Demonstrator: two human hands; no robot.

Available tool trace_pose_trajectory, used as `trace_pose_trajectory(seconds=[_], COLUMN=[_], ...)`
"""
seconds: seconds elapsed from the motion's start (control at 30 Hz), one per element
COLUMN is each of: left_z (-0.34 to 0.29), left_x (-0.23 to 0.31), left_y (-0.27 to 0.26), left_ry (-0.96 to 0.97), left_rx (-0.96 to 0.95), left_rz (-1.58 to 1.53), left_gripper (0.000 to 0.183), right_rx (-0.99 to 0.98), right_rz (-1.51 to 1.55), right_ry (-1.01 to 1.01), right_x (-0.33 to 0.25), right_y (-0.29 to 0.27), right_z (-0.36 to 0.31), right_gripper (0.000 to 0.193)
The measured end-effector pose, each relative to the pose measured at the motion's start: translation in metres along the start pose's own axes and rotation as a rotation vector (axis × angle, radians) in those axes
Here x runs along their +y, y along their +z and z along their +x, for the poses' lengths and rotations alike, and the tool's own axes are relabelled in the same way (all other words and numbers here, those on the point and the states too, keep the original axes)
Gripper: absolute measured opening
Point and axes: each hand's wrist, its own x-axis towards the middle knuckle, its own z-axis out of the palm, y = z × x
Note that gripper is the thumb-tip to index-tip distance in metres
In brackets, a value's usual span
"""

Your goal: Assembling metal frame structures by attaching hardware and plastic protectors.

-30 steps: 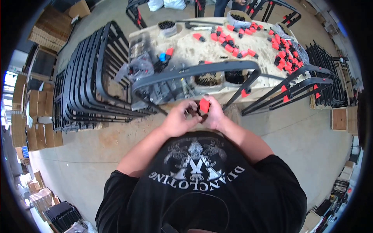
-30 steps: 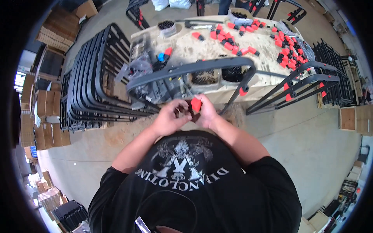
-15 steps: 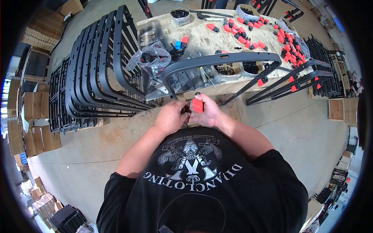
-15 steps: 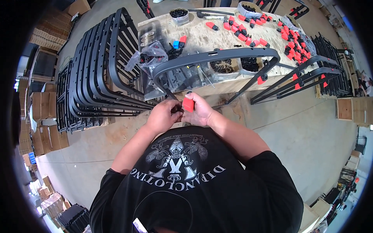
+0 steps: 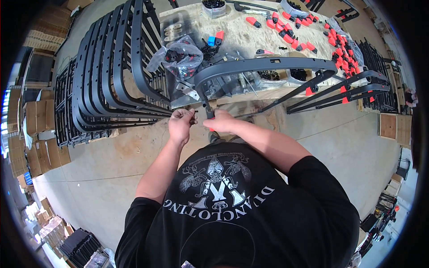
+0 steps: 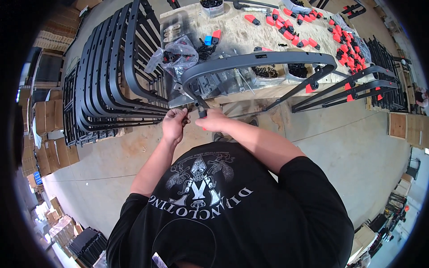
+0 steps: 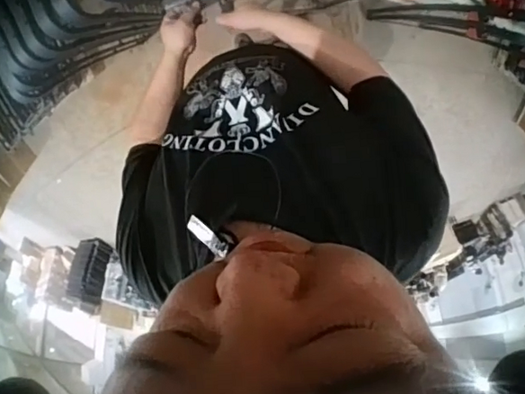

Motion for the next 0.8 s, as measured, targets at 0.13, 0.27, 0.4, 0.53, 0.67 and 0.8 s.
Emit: trace_pose_trajectory(seconds=[0.13,0.27,0.4,0.53,0.67,0.8], left_z=[0.016,0.014,0.019,0.020,0.016,0.017], left_x=[0.003,0.007,0.002,0.002,0.005,-0.007], left_y=[0.006,0.014,0.008,0.016,0.016,0.011], left_ry=[-0.060,-0.053,-0.071,-0.080,-0.142,-0.136], left_rx=[0.003,-0.033,-0.095,-0.106,-0.128,-0.128], left_rz=[-0.075,-0.073,-0.103,-0.174,-0.250,-0.367], left_gripper=[0.013,0.012,0.011,0.010,0.012,0.012], right_rx=[-0.036,-0.006,-0.009,-0.002,0.032,0.083], right_rz=[-0.013,0.064,0.149,0.373,0.385,0.215], right_ry=[-0.006,-0.050,-0.105,-0.166,-0.185,-0.168], right_x=[0.001,0.006,0.002,0.007,0.007,-0.004], right_y=[0.011,0.013,0.012,0.015,0.013,0.008], right_z=[0.023,0.032,0.023,0.016,0.013,0.000], right_gripper=[0.048,0.049,0.040,0.045,0.041,0.046])
